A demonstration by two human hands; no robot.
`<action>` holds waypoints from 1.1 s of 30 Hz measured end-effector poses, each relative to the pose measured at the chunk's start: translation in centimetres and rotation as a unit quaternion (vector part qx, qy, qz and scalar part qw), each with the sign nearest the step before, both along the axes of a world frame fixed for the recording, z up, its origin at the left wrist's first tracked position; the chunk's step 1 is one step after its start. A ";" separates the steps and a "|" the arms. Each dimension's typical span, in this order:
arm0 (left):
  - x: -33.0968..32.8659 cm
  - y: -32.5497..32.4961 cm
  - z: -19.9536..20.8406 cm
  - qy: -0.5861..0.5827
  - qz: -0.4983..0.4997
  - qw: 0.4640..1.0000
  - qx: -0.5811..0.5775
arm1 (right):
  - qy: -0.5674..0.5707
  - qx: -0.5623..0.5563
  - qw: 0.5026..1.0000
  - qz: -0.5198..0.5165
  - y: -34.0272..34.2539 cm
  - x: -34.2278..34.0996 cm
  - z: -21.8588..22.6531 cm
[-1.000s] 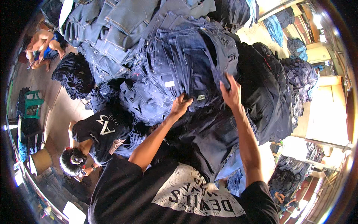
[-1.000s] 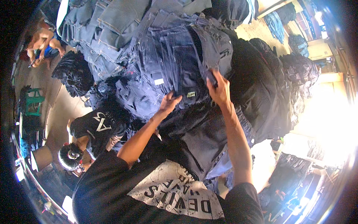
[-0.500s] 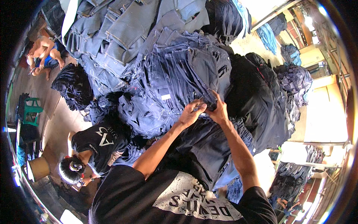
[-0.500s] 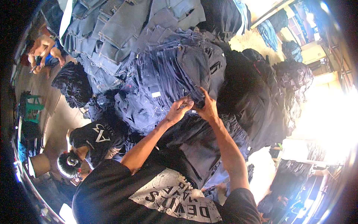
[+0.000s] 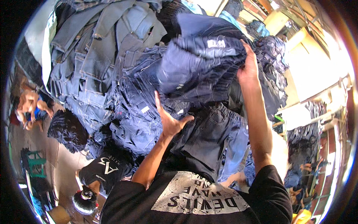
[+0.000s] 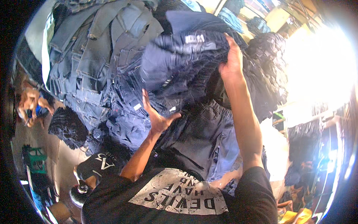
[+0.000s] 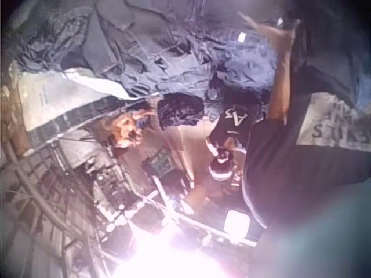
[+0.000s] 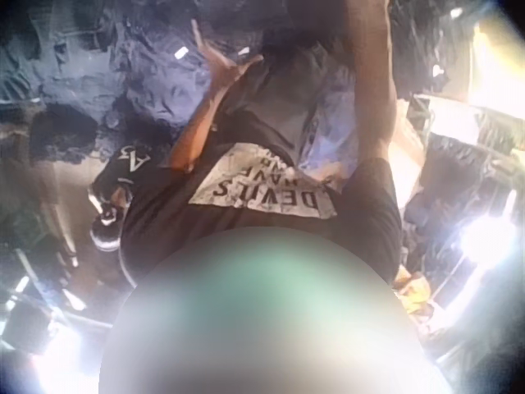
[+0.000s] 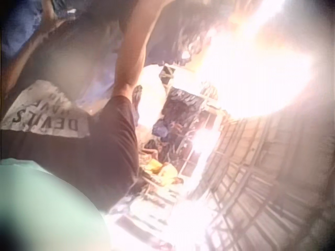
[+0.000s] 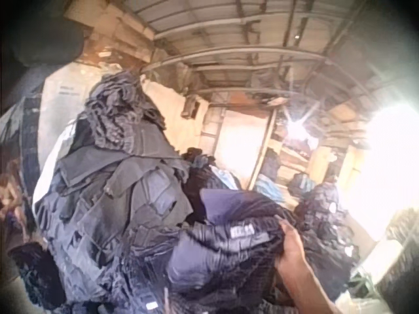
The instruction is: The person uses a handheld electric tool to trim threads on a pair of dark shorts, then folds the shorts and places them on a large pile. The person continues folding additional dark garments and stacking them on the pile.
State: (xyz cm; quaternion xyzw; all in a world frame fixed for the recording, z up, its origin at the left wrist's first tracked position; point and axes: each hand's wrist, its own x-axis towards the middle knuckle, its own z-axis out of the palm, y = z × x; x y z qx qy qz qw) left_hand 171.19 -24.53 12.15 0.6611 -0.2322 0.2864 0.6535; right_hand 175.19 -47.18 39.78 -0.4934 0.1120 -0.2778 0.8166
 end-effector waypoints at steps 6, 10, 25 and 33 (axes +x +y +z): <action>3.8 -1.7 9.9 -0.204 0.098 0.974 0.008 | -0.050 0.083 0.991 -0.092 -0.2 -12.2 2.3; 3.3 -2.4 17.8 -0.300 0.064 0.952 0.000 | -0.094 0.027 0.975 -0.200 -3.2 -21.6 3.5; -15.0 -6.7 16.8 0.263 -0.543 0.798 0.011 | 0.115 -0.094 0.949 -0.277 -13.6 -52.6 -3.2; -10.6 -7.0 -8.0 0.388 -0.210 0.860 0.256 | 0.448 -0.258 0.855 -0.028 -11.0 -32.1 -24.9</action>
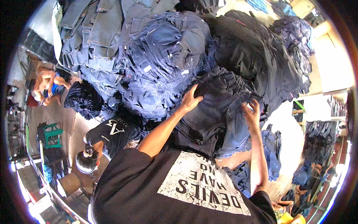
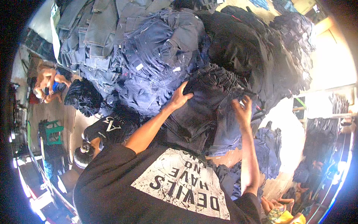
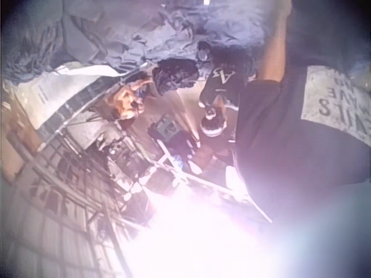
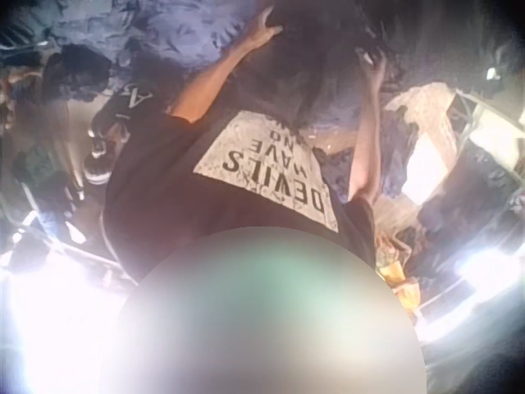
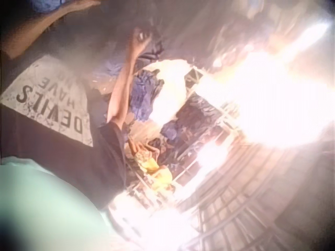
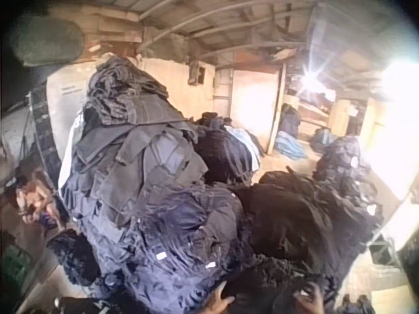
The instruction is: The person uses a handheld electric tool to trim threads on a pair of dark shorts, then folds the shorts and places them on a large pile. The person continues folding additional dark garments and stacking them on the pile.
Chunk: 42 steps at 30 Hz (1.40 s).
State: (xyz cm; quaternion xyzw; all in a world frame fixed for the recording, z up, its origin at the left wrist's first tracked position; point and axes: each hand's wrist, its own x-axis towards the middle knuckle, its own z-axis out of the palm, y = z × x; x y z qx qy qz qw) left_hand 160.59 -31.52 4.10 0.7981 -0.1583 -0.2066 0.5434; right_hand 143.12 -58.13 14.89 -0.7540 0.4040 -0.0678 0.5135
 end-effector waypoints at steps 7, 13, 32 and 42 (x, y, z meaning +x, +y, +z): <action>-2.8 1.0 -5.3 -0.078 -0.052 0.995 -0.026 | 0.027 -0.544 0.804 0.240 3.4 6.8 -7.1; -2.0 2.0 -4.6 -0.059 -0.077 0.991 -0.090 | 0.040 -0.510 0.824 0.244 2.5 9.5 -7.0; 9.4 10.5 5.1 0.494 0.037 0.635 -0.593 | -0.334 -0.440 0.723 0.415 19.6 35.8 9.6; 10.9 14.7 22.8 -0.123 0.040 0.978 -0.166 | -0.337 -0.174 0.796 0.473 18.6 17.0 13.0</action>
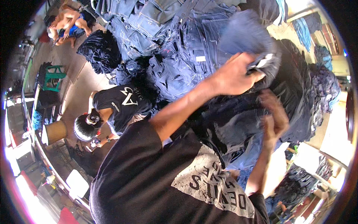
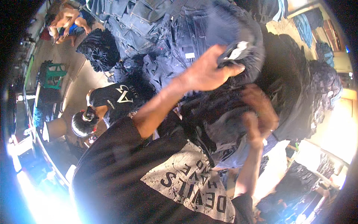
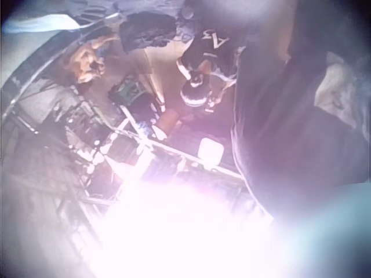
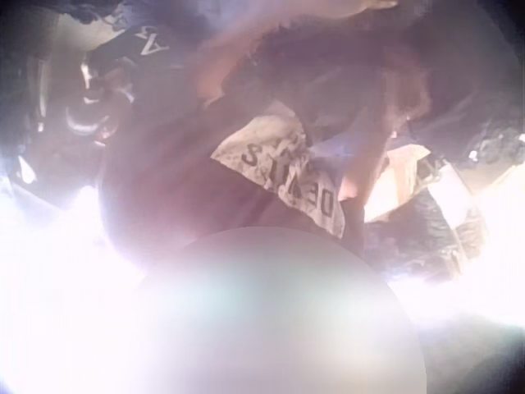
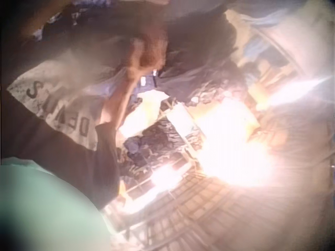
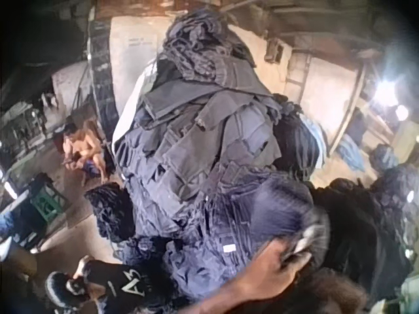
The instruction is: The person uses a handheld electric tool to trim threads on a pair of dark shorts, then folds the shorts and places them on a large pile. The person continues folding additional dark garments and stacking them on the pile.
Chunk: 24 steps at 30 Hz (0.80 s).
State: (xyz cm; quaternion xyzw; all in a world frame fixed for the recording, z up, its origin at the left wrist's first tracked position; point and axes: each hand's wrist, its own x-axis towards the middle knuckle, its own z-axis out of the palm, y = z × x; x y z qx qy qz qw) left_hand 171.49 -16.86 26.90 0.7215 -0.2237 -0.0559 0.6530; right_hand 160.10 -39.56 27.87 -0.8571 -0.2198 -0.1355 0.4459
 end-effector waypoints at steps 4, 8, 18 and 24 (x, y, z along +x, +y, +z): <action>0.4 -0.6 8.2 -0.187 -0.308 0.928 -0.096 | -0.030 0.097 0.970 -0.223 -7.4 -2.8 3.2; -4.6 -6.9 16.1 -0.083 -0.328 0.941 0.003 | 0.024 0.150 0.953 -0.261 -12.5 -10.5 3.1; -4.3 -21.7 20.7 -0.339 -0.439 0.775 0.301 | 0.035 0.305 0.847 -0.433 -17.1 -31.6 3.1; -2.6 -33.3 -1.1 -0.291 -0.291 0.789 0.456 | 0.233 0.196 0.795 -0.525 -20.8 -27.4 -15.5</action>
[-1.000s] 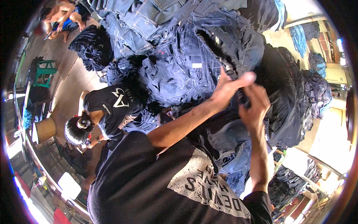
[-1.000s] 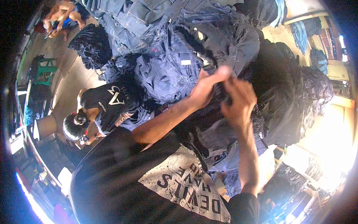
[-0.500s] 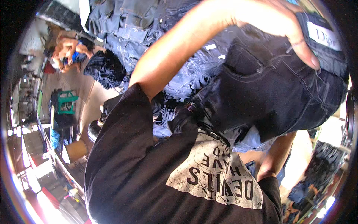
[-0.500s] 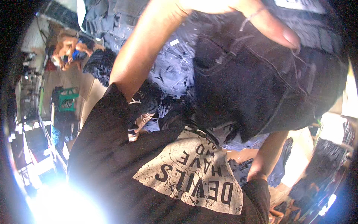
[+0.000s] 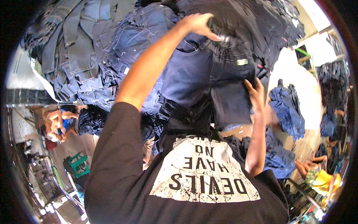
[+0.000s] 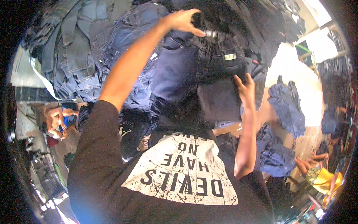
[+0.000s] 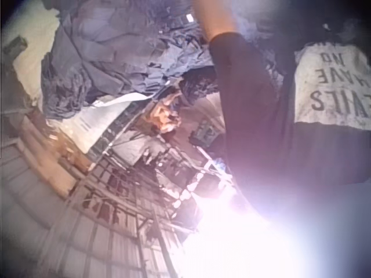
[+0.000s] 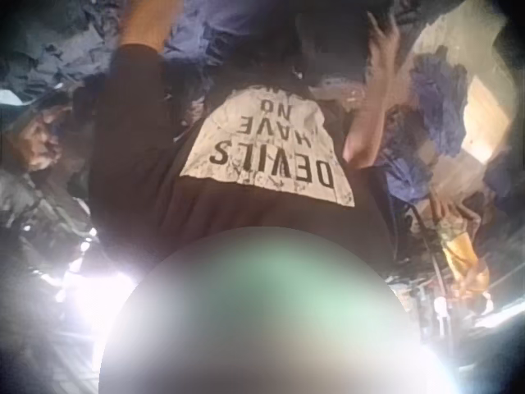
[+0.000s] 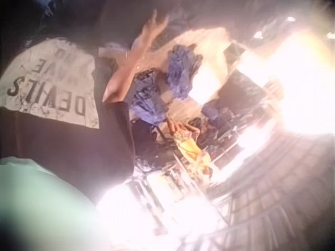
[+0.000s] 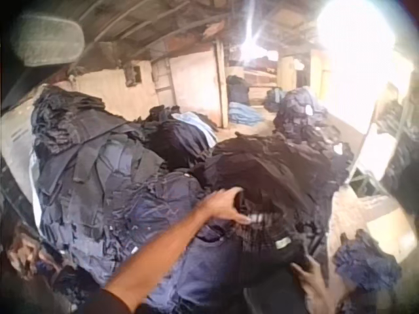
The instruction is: The person uses a handheld electric tool to trim threads on a pair of dark shorts, then folds the shorts and places them on a large pile. The person continues folding additional dark garments and stacking them on the pile.
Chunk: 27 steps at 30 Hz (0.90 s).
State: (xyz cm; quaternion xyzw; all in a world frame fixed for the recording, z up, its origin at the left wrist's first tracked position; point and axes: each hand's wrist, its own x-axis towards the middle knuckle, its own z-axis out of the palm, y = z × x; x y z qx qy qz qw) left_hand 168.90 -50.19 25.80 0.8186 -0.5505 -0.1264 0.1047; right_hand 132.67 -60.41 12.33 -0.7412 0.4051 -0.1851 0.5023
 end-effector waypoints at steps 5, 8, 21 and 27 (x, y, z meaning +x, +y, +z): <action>-5.9 9.0 -15.3 0.052 0.078 0.943 -0.318 | 0.013 -0.303 0.950 -0.070 3.0 -0.8 -4.6; -10.9 15.3 -17.8 -0.038 -0.050 0.952 -0.301 | -0.007 -0.422 0.906 -0.033 5.3 2.0 -1.0; -14.3 11.0 -25.0 0.046 0.037 0.976 -0.208 | 0.183 -0.457 0.847 0.202 0.8 15.2 -7.6; -10.0 16.7 -21.6 0.194 -0.061 0.939 -0.276 | 0.130 -0.451 0.875 0.118 7.3 20.0 1.3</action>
